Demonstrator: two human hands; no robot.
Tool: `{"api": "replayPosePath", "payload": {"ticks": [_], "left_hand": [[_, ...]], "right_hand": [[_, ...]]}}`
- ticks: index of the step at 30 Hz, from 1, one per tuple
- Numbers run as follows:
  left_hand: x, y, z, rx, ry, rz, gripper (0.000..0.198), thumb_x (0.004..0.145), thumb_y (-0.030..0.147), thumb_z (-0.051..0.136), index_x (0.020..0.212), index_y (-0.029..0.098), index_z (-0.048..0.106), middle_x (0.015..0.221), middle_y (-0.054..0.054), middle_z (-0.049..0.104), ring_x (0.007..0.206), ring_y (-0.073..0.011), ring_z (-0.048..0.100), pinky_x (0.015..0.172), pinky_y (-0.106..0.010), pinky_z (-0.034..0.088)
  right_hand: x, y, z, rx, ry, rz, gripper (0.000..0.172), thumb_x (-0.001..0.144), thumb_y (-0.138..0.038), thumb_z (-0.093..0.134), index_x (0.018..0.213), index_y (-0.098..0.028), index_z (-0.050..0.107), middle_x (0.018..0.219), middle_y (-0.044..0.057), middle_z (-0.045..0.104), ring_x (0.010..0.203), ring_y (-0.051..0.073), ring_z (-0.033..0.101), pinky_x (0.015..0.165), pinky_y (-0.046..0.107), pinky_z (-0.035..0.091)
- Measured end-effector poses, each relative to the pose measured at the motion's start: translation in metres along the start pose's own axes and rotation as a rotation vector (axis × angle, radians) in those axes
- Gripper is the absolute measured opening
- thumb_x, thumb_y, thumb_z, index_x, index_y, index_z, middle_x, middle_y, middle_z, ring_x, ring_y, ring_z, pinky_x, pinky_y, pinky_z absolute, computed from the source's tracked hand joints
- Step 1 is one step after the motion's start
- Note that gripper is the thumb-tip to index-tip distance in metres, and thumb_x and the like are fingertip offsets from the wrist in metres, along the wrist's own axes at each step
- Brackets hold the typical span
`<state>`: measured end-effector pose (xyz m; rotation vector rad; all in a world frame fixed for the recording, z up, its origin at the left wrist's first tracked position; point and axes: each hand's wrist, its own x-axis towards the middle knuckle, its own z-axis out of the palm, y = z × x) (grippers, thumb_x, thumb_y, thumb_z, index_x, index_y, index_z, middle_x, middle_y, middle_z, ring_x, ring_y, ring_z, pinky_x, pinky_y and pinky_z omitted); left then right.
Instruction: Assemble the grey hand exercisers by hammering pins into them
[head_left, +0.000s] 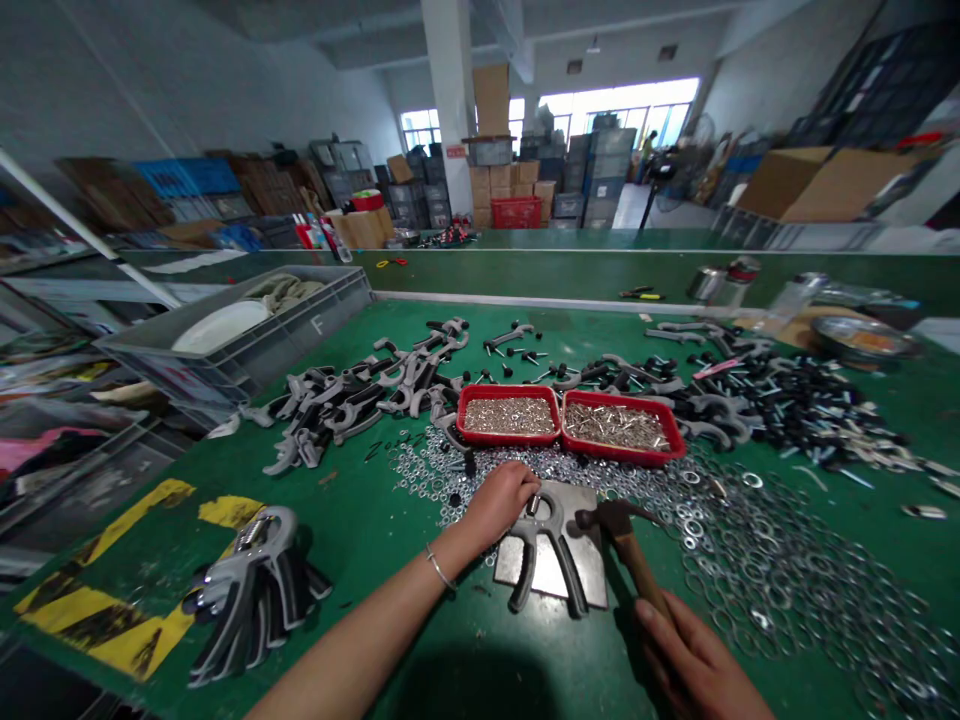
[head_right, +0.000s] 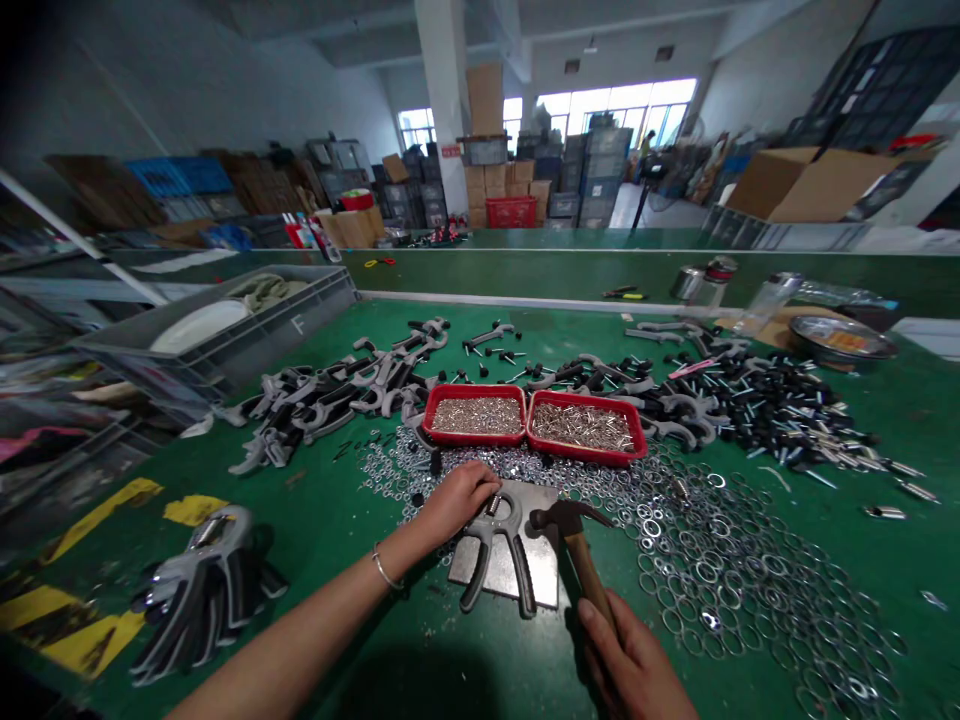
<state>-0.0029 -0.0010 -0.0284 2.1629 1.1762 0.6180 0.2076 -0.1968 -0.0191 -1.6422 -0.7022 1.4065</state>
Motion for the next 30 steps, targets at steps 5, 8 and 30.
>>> {"api": "replayPosePath", "payload": {"ticks": [5, 8, 30], "left_hand": [[-0.003, 0.000, 0.003, 0.050, 0.001, 0.034, 0.015, 0.094, 0.019, 0.053, 0.089, 0.016, 0.067, 0.092, -0.006, 0.068, 0.089, -0.0196, 0.063, 0.084, -0.031, 0.048], [-0.007, 0.000, 0.004, 0.113, -0.011, 0.117, 0.012, 0.094, 0.019, 0.053, 0.092, 0.016, 0.065, 0.094, -0.007, 0.066, 0.095, -0.0220, 0.059, 0.089, -0.035, 0.046], [-0.009, -0.007, 0.004, 0.141, 0.006, 0.212, 0.014, 0.095, 0.023, 0.055, 0.088, 0.016, 0.065, 0.089, -0.006, 0.066, 0.091, -0.0207, 0.061, 0.086, -0.032, 0.046]], "right_hand": [[-0.006, -0.007, 0.008, -0.038, 0.032, -0.012, 0.051, 0.074, -0.070, 0.063, 0.098, -0.025, 0.062, 0.081, 0.001, 0.062, 0.072, 0.017, 0.060, 0.060, 0.023, 0.051], [-0.005, -0.006, 0.008, -0.053, 0.026, -0.018, 0.051, 0.075, -0.070, 0.062, 0.098, -0.024, 0.061, 0.080, 0.000, 0.061, 0.067, 0.016, 0.058, 0.056, 0.022, 0.050], [0.020, -0.061, -0.007, -0.601, -0.239, -0.137, 0.040, 0.089, -0.063, 0.045, 0.088, -0.024, 0.054, 0.067, -0.002, 0.060, 0.044, 0.012, 0.052, 0.036, 0.022, 0.037]]}}
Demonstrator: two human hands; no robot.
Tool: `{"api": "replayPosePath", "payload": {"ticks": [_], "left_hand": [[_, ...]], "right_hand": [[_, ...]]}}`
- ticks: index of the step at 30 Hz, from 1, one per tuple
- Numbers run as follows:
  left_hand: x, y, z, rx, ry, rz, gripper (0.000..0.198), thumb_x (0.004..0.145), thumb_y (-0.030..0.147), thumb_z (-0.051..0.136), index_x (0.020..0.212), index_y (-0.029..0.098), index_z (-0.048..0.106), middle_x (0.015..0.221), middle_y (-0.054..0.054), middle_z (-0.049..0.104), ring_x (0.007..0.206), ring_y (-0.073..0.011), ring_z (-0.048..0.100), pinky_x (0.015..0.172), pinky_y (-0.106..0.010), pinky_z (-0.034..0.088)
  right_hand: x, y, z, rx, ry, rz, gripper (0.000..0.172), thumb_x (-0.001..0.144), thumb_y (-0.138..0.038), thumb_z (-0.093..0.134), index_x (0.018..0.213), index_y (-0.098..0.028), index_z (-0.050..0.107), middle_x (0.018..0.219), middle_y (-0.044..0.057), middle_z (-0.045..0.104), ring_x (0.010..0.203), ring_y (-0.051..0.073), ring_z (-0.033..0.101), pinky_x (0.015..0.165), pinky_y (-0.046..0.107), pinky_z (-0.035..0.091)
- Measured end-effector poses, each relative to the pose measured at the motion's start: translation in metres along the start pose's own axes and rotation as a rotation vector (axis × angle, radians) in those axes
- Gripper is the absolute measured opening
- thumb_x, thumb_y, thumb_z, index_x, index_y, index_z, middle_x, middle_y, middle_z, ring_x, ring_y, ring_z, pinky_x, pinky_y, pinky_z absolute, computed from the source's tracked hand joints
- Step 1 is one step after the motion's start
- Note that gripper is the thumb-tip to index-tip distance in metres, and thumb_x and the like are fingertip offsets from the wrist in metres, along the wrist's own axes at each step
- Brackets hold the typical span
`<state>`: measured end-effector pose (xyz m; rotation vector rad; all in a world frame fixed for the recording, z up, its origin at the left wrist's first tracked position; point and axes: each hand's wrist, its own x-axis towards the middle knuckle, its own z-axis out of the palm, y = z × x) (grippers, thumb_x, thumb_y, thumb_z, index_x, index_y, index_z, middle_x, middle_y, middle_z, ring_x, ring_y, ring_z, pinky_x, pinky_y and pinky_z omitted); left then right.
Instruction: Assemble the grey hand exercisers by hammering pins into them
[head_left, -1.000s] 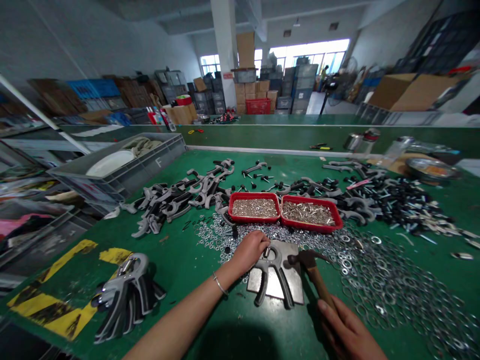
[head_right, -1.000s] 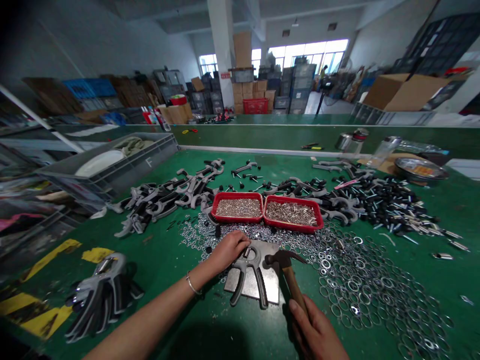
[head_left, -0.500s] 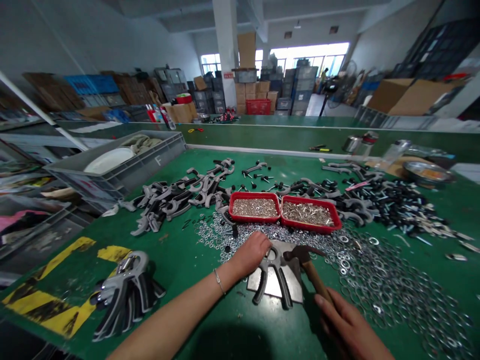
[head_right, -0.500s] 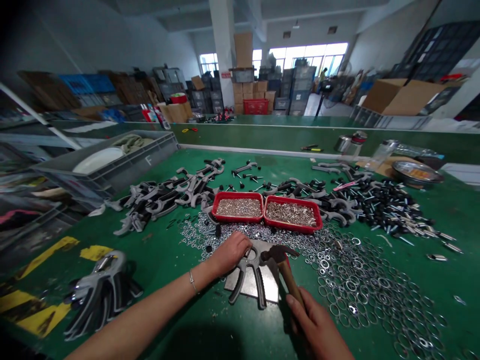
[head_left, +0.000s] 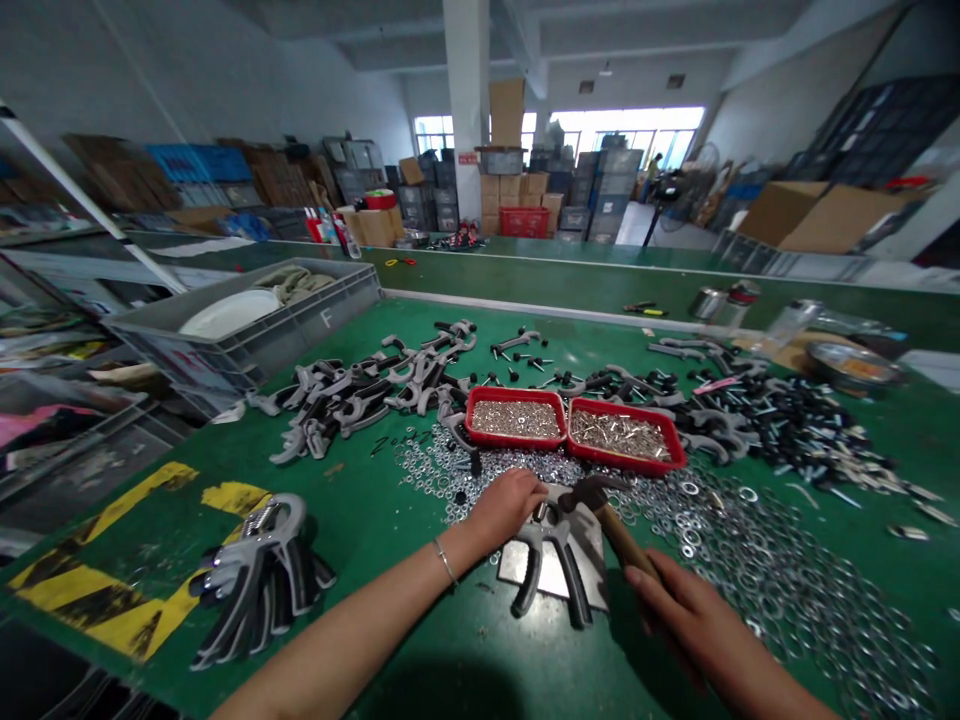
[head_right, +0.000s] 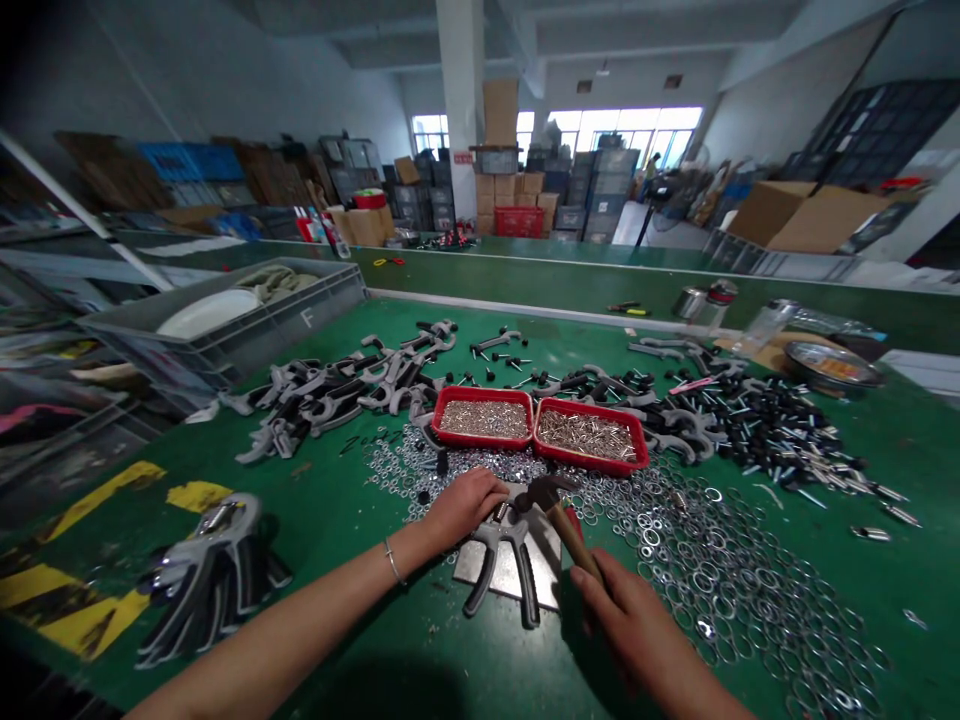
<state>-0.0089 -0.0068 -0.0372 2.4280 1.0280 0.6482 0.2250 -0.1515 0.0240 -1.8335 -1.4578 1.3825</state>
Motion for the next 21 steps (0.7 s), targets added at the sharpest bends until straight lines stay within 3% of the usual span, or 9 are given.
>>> {"api": "replayPosePath", "payload": {"ticks": [6, 11, 18, 21], "left_hand": [[-0.002, 0.000, 0.001, -0.023, 0.035, -0.068, 0.014, 0.094, 0.024, 0.056, 0.087, 0.017, 0.066, 0.089, -0.004, 0.069, 0.087, -0.0176, 0.063, 0.079, -0.027, 0.046], [-0.003, 0.005, 0.000, 0.061, 0.023, -0.049, 0.015, 0.095, 0.026, 0.056, 0.086, 0.017, 0.065, 0.089, -0.005, 0.068, 0.086, -0.0202, 0.062, 0.081, -0.032, 0.045], [0.000, 0.007, -0.003, 0.274, -0.113, 0.224, 0.019, 0.097, 0.015, 0.045, 0.089, 0.015, 0.062, 0.092, -0.010, 0.064, 0.093, -0.0240, 0.057, 0.088, -0.041, 0.044], [-0.002, 0.007, -0.004, 0.308, -0.092, 0.201, 0.014, 0.098, 0.021, 0.047, 0.094, 0.015, 0.060, 0.092, -0.008, 0.063, 0.091, -0.0225, 0.058, 0.085, -0.039, 0.047]], "right_hand": [[-0.003, 0.009, 0.007, 0.087, -0.032, 0.081, 0.042, 0.090, -0.065, 0.044, 0.091, -0.023, 0.051, 0.067, -0.005, 0.059, 0.035, 0.007, 0.046, 0.029, 0.018, 0.035], [-0.004, 0.015, 0.012, 0.165, -0.024, 0.105, 0.041, 0.089, -0.064, 0.044, 0.090, -0.023, 0.048, 0.064, -0.007, 0.058, 0.032, 0.005, 0.043, 0.028, 0.016, 0.033], [-0.008, 0.027, 0.015, 0.165, -0.038, 0.104, 0.043, 0.087, -0.067, 0.043, 0.089, -0.024, 0.047, 0.064, -0.006, 0.058, 0.032, 0.007, 0.043, 0.029, 0.018, 0.033], [-0.007, 0.019, 0.007, 0.036, 0.006, 0.051, 0.042, 0.089, -0.065, 0.040, 0.088, -0.024, 0.048, 0.065, -0.004, 0.057, 0.038, 0.010, 0.048, 0.034, 0.022, 0.036]]}}
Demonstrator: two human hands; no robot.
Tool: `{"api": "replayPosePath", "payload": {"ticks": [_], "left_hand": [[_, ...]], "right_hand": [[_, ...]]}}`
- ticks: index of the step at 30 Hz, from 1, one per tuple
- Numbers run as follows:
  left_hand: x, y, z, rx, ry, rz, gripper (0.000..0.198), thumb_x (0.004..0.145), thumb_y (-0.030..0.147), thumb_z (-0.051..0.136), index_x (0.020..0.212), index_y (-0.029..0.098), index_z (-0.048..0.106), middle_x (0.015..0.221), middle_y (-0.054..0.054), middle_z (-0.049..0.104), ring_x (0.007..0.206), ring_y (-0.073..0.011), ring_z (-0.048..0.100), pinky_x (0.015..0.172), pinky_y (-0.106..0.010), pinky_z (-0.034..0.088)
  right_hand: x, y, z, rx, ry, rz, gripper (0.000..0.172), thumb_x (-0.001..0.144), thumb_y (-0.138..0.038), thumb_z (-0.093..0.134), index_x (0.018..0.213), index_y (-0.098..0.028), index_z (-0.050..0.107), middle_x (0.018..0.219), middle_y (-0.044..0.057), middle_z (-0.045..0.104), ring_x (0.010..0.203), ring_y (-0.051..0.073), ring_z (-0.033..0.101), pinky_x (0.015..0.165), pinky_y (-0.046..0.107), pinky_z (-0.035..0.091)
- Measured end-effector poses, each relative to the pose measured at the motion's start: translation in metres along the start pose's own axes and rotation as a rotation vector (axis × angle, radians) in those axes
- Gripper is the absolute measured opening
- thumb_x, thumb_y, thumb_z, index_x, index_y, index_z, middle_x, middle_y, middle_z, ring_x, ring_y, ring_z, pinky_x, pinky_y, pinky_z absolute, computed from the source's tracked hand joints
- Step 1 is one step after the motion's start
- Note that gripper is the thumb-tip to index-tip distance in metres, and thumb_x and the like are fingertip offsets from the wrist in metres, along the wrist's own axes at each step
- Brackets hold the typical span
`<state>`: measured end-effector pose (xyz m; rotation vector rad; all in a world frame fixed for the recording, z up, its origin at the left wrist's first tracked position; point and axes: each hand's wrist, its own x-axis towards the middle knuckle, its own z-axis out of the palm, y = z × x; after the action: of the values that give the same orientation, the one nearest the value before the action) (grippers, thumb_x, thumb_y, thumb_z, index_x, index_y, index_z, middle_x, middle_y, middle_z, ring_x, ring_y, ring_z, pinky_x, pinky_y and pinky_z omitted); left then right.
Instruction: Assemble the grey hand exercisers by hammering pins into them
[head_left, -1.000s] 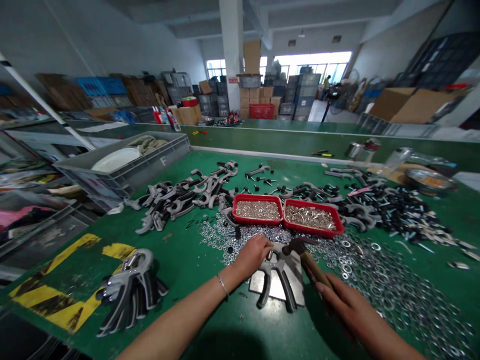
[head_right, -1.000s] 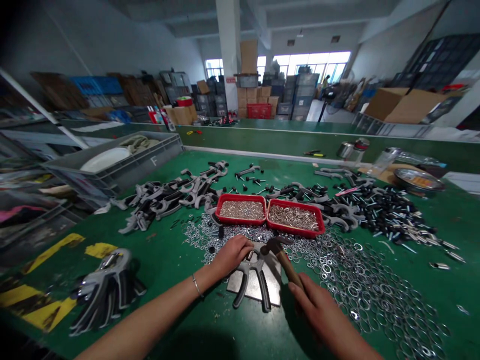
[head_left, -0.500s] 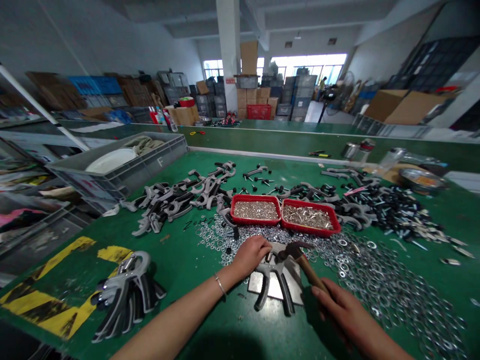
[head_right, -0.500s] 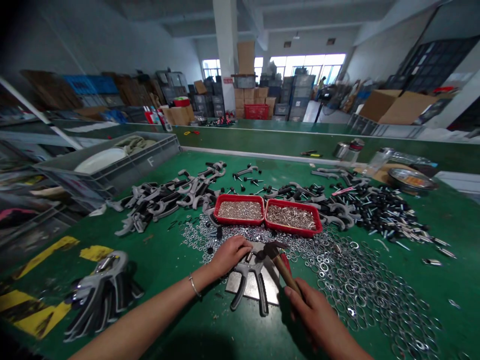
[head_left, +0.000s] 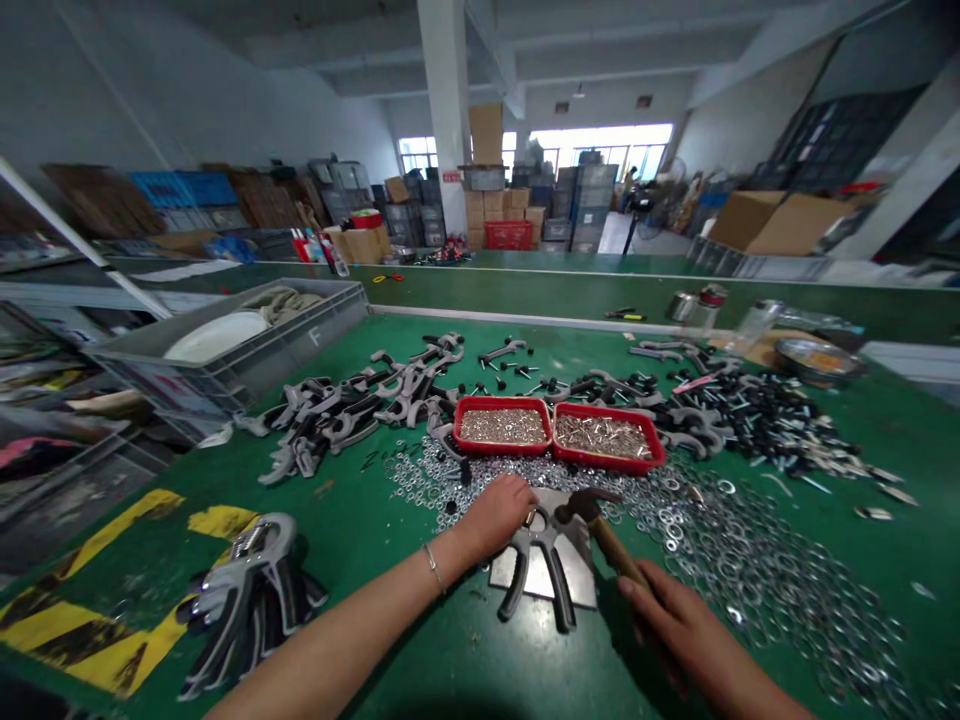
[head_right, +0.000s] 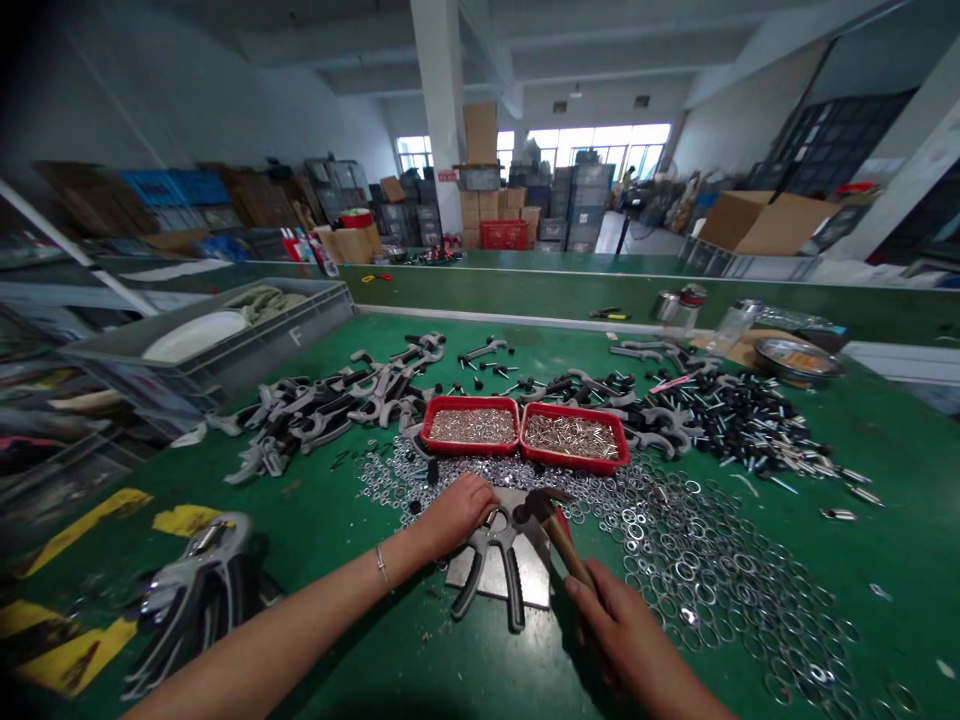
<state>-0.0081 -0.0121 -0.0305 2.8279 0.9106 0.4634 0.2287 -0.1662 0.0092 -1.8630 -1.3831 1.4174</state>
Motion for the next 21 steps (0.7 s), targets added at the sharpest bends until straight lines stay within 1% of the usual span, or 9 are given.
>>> {"api": "replayPosePath", "payload": {"ticks": [3, 5, 6, 9, 11, 13, 15, 18, 21], "left_hand": [[-0.015, 0.008, -0.005, -0.060, 0.125, -0.166, 0.019, 0.097, 0.028, 0.051, 0.111, 0.015, 0.055, 0.105, -0.010, 0.062, 0.101, -0.0240, 0.057, 0.089, -0.041, 0.048], [-0.030, 0.016, -0.011, -0.121, 0.210, -0.269, 0.022, 0.098, 0.025, 0.047, 0.118, 0.017, 0.051, 0.114, -0.010, 0.060, 0.110, -0.0244, 0.054, 0.097, -0.043, 0.044], [-0.038, 0.020, -0.014, -0.141, 0.221, -0.290, 0.023, 0.098, 0.023, 0.046, 0.119, 0.018, 0.051, 0.116, -0.010, 0.059, 0.112, -0.0244, 0.053, 0.100, -0.043, 0.042], [-0.057, 0.029, -0.020, -0.130, 0.106, -0.259, 0.026, 0.092, 0.023, 0.056, 0.118, 0.019, 0.054, 0.117, -0.009, 0.058, 0.112, -0.0262, 0.050, 0.100, -0.045, 0.039], [-0.061, 0.031, -0.022, -0.096, 0.007, -0.242, 0.024, 0.090, 0.026, 0.062, 0.112, 0.019, 0.058, 0.113, -0.008, 0.060, 0.109, -0.0267, 0.050, 0.096, -0.044, 0.040], [-0.061, 0.030, -0.022, -0.061, -0.046, -0.247, 0.018, 0.090, 0.027, 0.063, 0.106, 0.019, 0.060, 0.108, -0.007, 0.061, 0.106, -0.0261, 0.050, 0.093, -0.042, 0.041], [-0.058, 0.030, -0.023, -0.034, -0.062, -0.251, 0.016, 0.091, 0.029, 0.063, 0.103, 0.019, 0.061, 0.106, -0.006, 0.061, 0.104, -0.0255, 0.050, 0.092, -0.041, 0.040], [-0.052, 0.031, -0.028, 0.013, -0.084, -0.236, 0.014, 0.091, 0.030, 0.063, 0.098, 0.018, 0.062, 0.104, -0.007, 0.062, 0.103, -0.0258, 0.050, 0.090, -0.040, 0.040], [-0.048, 0.031, -0.033, 0.071, -0.115, -0.220, 0.016, 0.089, 0.032, 0.065, 0.092, 0.016, 0.063, 0.099, -0.007, 0.063, 0.100, -0.0272, 0.051, 0.088, -0.041, 0.040]], "right_hand": [[-0.002, -0.023, -0.012, -0.208, 0.070, -0.174, 0.038, 0.092, -0.059, 0.040, 0.089, -0.023, 0.053, 0.069, 0.000, 0.060, 0.059, 0.018, 0.059, 0.053, 0.028, 0.046], [-0.002, -0.041, -0.018, -0.292, 0.098, -0.276, 0.037, 0.095, -0.056, 0.036, 0.092, -0.024, 0.054, 0.074, 0.002, 0.063, 0.070, 0.020, 0.062, 0.065, 0.030, 0.046], [0.000, -0.049, -0.019, -0.319, 0.121, -0.303, 0.038, 0.097, -0.055, 0.032, 0.094, -0.024, 0.054, 0.077, 0.003, 0.064, 0.073, 0.021, 0.062, 0.068, 0.031, 0.046], [0.014, -0.061, -0.018, -0.451, 0.163, -0.301, 0.037, 0.098, -0.052, 0.029, 0.099, -0.023, 0.052, 0.083, 0.007, 0.067, 0.075, 0.023, 0.064, 0.070, 0.033, 0.045], [0.028, -0.061, -0.015, -0.547, 0.093, -0.265, 0.035, 0.097, -0.049, 0.033, 0.099, -0.021, 0.054, 0.085, 0.009, 0.069, 0.076, 0.025, 0.065, 0.070, 0.033, 0.045], [0.038, -0.059, -0.014, -0.568, 0.005, -0.252, 0.038, 0.097, -0.050, 0.032, 0.094, -0.021, 0.057, 0.085, 0.009, 0.070, 0.076, 0.025, 0.066, 0.069, 0.032, 0.046], [0.041, -0.059, -0.013, -0.538, 0.007, -0.270, 0.044, 0.099, -0.051, 0.026, 0.091, -0.022, 0.058, 0.085, 0.009, 0.071, 0.077, 0.024, 0.066, 0.071, 0.031, 0.046], [0.034, -0.062, -0.013, -0.608, 0.083, -0.242, 0.046, 0.098, -0.052, 0.029, 0.111, -0.019, 0.059, 0.088, 0.012, 0.073, 0.078, 0.026, 0.068, 0.072, 0.034, 0.047], [0.020, -0.065, -0.012, -0.616, 0.016, -0.242, 0.050, 0.096, -0.053, 0.034, 0.124, -0.018, 0.058, 0.093, 0.013, 0.074, 0.079, 0.027, 0.069, 0.073, 0.034, 0.049]]}}
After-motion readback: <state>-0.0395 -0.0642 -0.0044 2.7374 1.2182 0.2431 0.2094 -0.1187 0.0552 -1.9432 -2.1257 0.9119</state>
